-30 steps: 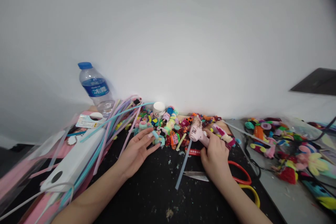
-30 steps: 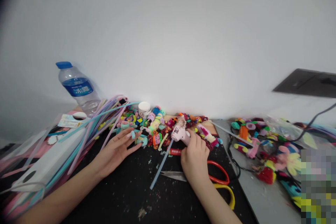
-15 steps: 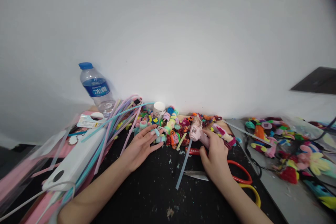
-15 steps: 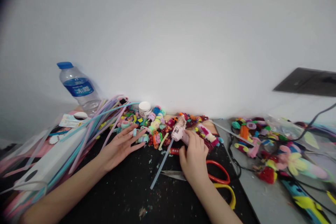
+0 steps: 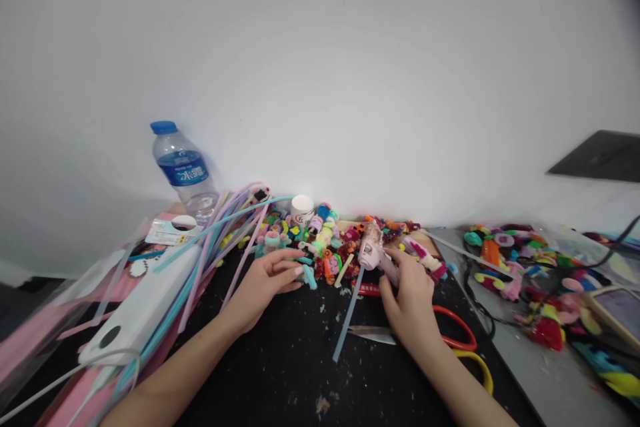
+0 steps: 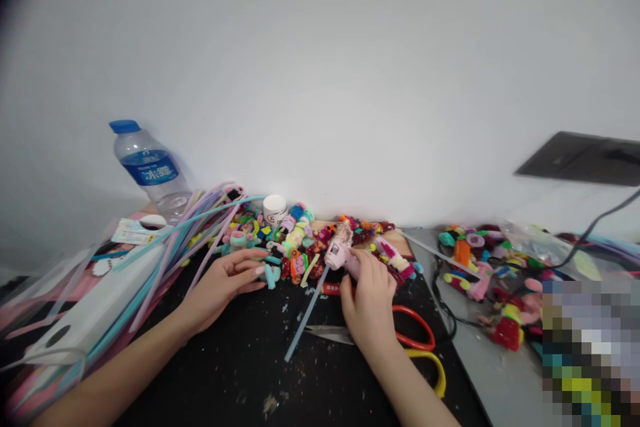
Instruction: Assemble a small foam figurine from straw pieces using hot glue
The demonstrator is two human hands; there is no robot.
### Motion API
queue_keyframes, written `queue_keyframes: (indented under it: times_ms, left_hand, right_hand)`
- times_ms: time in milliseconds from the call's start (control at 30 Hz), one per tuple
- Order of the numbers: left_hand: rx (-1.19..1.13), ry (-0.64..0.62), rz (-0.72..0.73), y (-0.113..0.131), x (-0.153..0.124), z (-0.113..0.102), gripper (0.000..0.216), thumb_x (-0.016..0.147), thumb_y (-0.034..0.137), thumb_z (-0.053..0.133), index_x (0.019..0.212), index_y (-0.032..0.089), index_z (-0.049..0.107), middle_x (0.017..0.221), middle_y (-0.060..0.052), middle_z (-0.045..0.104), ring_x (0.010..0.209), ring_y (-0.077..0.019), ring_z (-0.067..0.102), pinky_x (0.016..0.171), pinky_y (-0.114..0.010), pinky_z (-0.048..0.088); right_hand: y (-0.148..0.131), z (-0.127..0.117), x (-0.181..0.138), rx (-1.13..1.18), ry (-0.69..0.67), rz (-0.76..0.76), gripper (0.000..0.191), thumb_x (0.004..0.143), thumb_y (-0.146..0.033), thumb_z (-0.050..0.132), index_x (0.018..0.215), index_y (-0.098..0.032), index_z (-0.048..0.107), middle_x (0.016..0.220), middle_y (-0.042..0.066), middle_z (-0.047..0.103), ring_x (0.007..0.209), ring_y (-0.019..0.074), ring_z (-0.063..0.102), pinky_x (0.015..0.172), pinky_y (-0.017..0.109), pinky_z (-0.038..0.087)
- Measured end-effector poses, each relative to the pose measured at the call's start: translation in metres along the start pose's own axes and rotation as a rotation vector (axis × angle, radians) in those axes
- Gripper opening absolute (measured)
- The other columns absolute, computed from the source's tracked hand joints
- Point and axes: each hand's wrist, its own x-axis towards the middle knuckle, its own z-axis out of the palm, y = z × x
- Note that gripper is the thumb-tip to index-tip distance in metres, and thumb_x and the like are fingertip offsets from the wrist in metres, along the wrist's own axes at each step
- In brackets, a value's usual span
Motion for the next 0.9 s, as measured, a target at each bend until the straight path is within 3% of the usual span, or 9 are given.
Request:
queue_keyframes:
  times_ms: [100,300,467,667,900]
  left_hand:
    - [0.156,-0.022,0.052,0.0,-0.001,0.0,0.027,0.072,0.025,0.07,0.098,0.018,0.068,0.08,-0.005,0.07,0.077,-0.0183,0.064,0.071,-0.029,0.053]
    - [0.548,-0.039,0.308,-0.005,-0.005,0.0,0.018,0.075,0.022,0.065,0.091,0.022,0.073,0.083,-0.005,0.073,0.076,-0.0209,0.066,0.068,-0.027,0.05]
    - [0.633,-0.138,0.466,-0.005,-0.009,0.001,0.023,0.078,0.02,0.061,0.097,0.028,0.073,0.095,-0.005,0.073,0.087,-0.0236,0.065,0.084,-0.031,0.047]
    - [0.631,-0.203,0.454,-0.005,-0.01,0.001,0.026,0.08,0.018,0.06,0.099,0.029,0.072,0.1,-0.005,0.072,0.094,-0.023,0.063,0.089,-0.03,0.043]
    - [0.535,-0.179,0.4,-0.008,-0.011,0.001,0.025,0.076,0.017,0.063,0.096,0.028,0.073,0.101,-0.004,0.072,0.095,-0.0235,0.063,0.09,-0.029,0.042]
  right_hand:
    - [0.001,0.0,0.0,0.016,-0.006,0.002,0.035,0.083,-0.021,0.042,0.118,-0.02,0.042,0.115,0.011,0.054,0.108,0.028,0.047,0.086,0.045,0.036]
    - [0.001,0.0,0.0,0.02,-0.002,-0.008,0.035,0.083,-0.023,0.043,0.117,-0.019,0.043,0.114,0.012,0.055,0.107,0.0279,0.048,0.086,0.045,0.037]
    - [0.003,0.0,0.001,0.021,0.008,-0.04,0.035,0.082,-0.023,0.043,0.117,-0.019,0.043,0.114,0.013,0.056,0.106,0.0282,0.05,0.086,0.045,0.038]
    - [0.001,0.0,0.001,0.032,0.014,-0.03,0.034,0.082,-0.022,0.042,0.117,-0.02,0.043,0.113,0.013,0.056,0.106,0.0283,0.05,0.086,0.045,0.038]
    - [-0.001,-0.002,0.001,0.037,0.007,-0.038,0.034,0.083,-0.022,0.042,0.116,-0.02,0.043,0.114,0.012,0.056,0.107,0.0281,0.05,0.087,0.046,0.038]
